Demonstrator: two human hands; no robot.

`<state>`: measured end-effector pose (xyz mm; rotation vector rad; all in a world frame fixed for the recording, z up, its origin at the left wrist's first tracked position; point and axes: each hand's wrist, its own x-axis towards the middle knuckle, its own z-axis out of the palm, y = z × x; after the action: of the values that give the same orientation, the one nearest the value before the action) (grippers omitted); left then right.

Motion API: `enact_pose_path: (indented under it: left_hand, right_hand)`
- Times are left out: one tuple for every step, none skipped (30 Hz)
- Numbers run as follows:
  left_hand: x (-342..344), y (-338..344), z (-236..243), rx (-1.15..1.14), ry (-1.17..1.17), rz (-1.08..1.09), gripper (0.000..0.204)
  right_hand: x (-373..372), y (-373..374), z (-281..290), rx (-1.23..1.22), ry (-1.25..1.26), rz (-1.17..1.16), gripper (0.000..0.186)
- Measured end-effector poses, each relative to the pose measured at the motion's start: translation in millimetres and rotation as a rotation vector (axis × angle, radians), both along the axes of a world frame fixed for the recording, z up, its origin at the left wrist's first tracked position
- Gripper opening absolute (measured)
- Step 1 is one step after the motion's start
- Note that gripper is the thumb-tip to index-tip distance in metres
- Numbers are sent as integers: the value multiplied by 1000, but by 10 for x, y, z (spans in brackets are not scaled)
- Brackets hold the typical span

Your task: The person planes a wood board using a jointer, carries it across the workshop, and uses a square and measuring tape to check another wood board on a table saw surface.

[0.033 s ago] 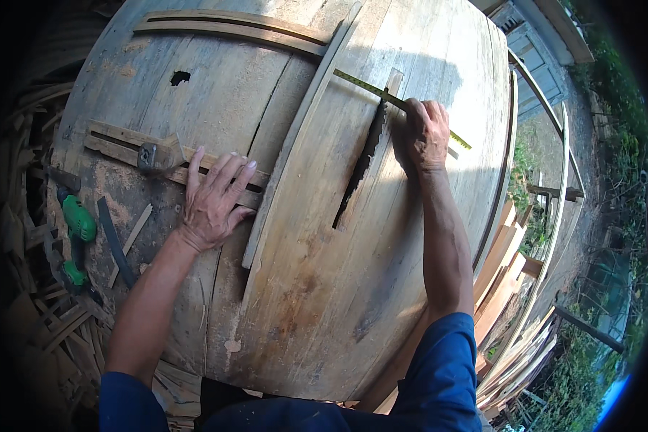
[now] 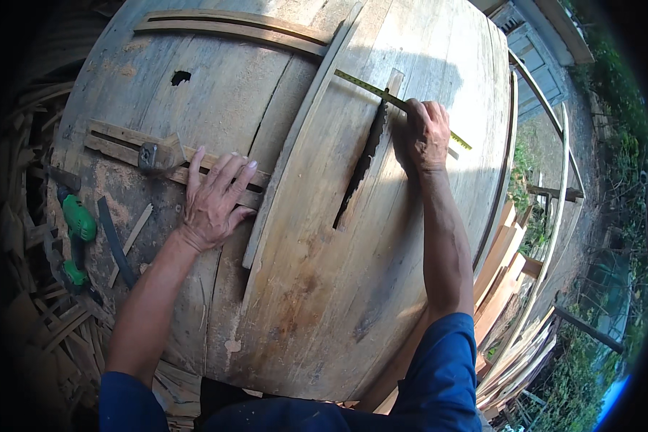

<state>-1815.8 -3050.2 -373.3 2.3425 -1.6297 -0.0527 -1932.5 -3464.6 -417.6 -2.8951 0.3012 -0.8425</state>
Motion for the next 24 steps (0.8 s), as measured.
enact_pose_path:
  left_hand:
    - [2,0,-1,1,5,-3,81]
    - [2,3,0,0,5,-1,81]
    - [1,7,1,0,9,2,80]
    - [2,6,2,-2,13,3,80]
    - [1,3,2,-3,13,4,80]
    - [0,-2,2,-1,17,6,81]
    - [-6,0,-1,3,23,10,81]
    - [-5,2,-2,3,24,12,81]
    - [0,2,0,-2,28,12,81]
    - [5,1,2,-9,33,10,82]
    - [8,2,7,-9,35,10,82]
    - [11,2,15,-13,43,12,82]
    - [15,5,18,-15,51,13,81]
    - [22,9,8,-15,51,14,81]
    - [31,15,-8,4,30,6,77]
    - [34,17,-18,22,8,-2,74]
    - [28,13,-15,22,9,-2,74]
    - [17,5,-7,6,19,6,77]
    - [9,-5,-1,-12,30,15,81]
    - [7,-11,3,-14,31,14,81]
    - [7,-15,6,-11,27,11,82]
    - [7,-14,9,-5,20,9,82]
    - [2,-17,11,-4,20,9,82]
    - [-5,-21,13,-13,18,7,82]
  right_hand:
    - [-3,6,6,-2,16,-14,20]
    - [-3,13,11,-3,16,-12,20]
    - [-2,21,13,-1,18,-13,20]
    - [-5,19,12,1,20,-15,20]
    - [-4,14,11,-1,19,-15,20]
    - [-5,7,12,-1,21,-18,20]
    - [-7,5,7,0,23,-20,20]
    - [-7,1,2,1,24,-18,20]
    - [-6,-3,-3,2,16,-12,20]
    - [-4,-3,-2,3,8,-7,20]
    - [0,0,-5,2,9,-6,20]
    - [6,3,-9,-1,4,-7,20]
    - [14,11,-10,-2,-3,-7,20]
    - [17,15,-7,-2,-3,-7,20]
    - [18,15,-1,-8,1,-14,21]
    - [15,13,1,-15,4,-21,21]
    - [10,15,-1,-15,5,-21,21]
    - [2,19,-3,-6,6,-17,21]
    - [-3,16,4,1,7,-13,22]
    - [-7,12,10,-1,8,-13,22]
    - [-10,6,16,-2,11,-14,22]
    - [-8,11,21,-1,13,-15,22]
    - [-13,16,28,0,12,-15,22]
    - [-20,21,39,-7,27,-28,21]
